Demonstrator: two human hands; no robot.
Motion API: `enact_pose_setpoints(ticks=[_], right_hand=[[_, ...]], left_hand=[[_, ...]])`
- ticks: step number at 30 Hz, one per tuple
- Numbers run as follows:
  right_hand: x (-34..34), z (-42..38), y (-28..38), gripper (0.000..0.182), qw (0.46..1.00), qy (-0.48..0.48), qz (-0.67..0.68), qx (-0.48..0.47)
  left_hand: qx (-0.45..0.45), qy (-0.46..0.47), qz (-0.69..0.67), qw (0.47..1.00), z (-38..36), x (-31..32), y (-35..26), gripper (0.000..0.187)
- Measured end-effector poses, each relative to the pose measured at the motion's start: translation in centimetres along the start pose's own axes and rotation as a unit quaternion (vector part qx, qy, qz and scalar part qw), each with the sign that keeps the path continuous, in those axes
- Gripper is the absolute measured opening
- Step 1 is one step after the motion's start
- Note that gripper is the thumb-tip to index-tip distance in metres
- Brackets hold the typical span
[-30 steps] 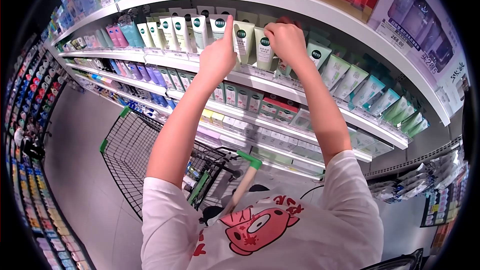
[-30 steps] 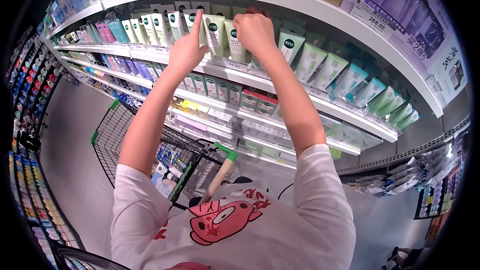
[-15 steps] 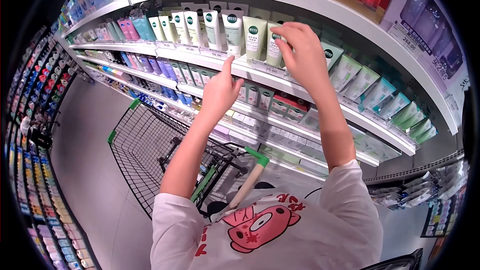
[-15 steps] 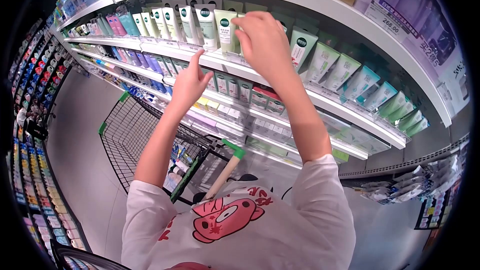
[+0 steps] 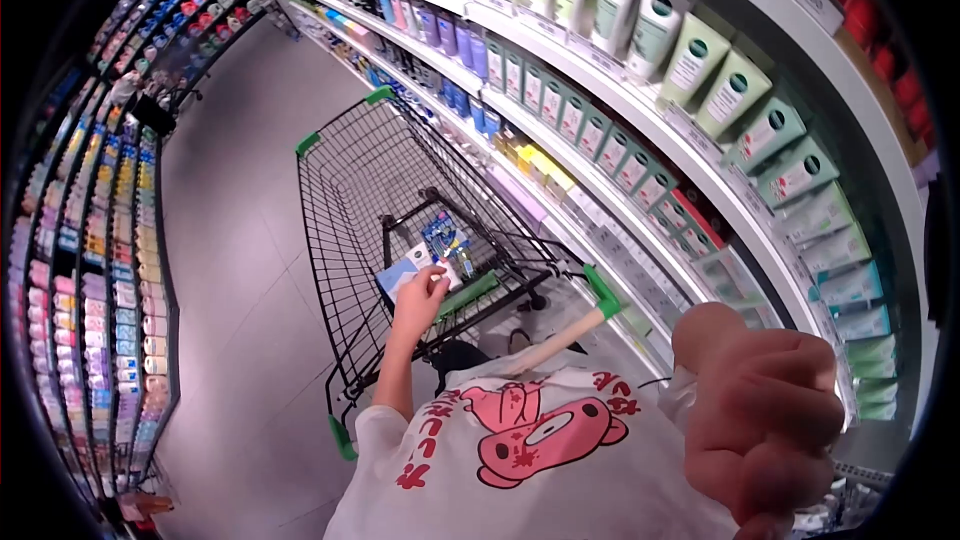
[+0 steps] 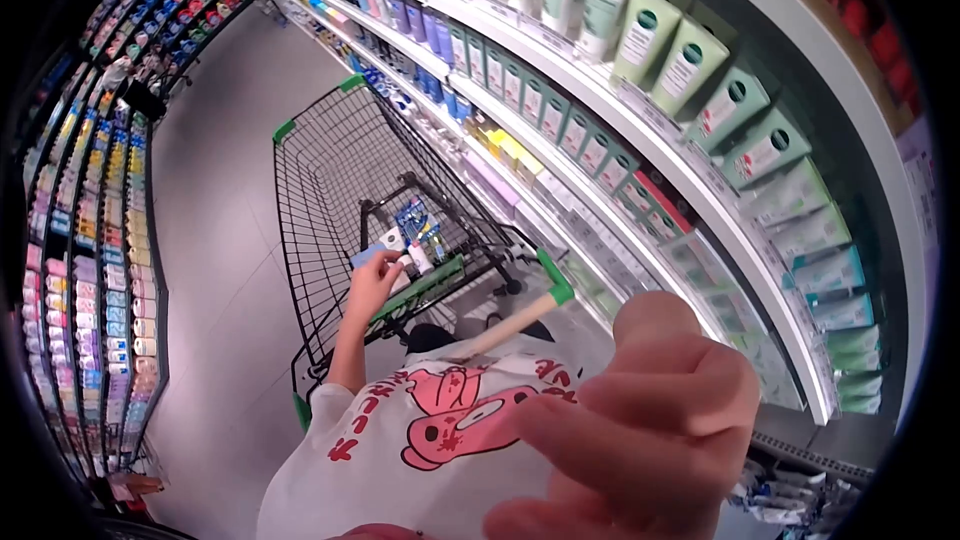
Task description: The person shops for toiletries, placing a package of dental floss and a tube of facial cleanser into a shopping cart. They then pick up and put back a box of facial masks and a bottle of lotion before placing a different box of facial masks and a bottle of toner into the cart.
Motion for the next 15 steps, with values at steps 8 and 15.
enact_pose_setpoints(ticks=[8, 15], right_hand=[[11.2, -5.8, -10.2, 0.019, 0.955, -0.025, 0.119, 0.271], [23.2, -29.7, -18.8, 0.068, 0.521, 0.550, -0.134, 0.639]], left_hand=[[-0.051, -0.020, 0.153, 0.987, -0.9, -4.3, 3.8, 0.034], [-0.326, -0.125, 0.280, 0.894, -5.1, -7.8, 17.3, 0.052]])
Point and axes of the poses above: each hand's wrist, its own z-axis towards the middle knuckle, its own x-axis out of the palm, y = z × x, the point moved 3 cm from there along z, towards the middle knuckle, and after that the axes turned 3 degrees about y, right-handed, at the moved point
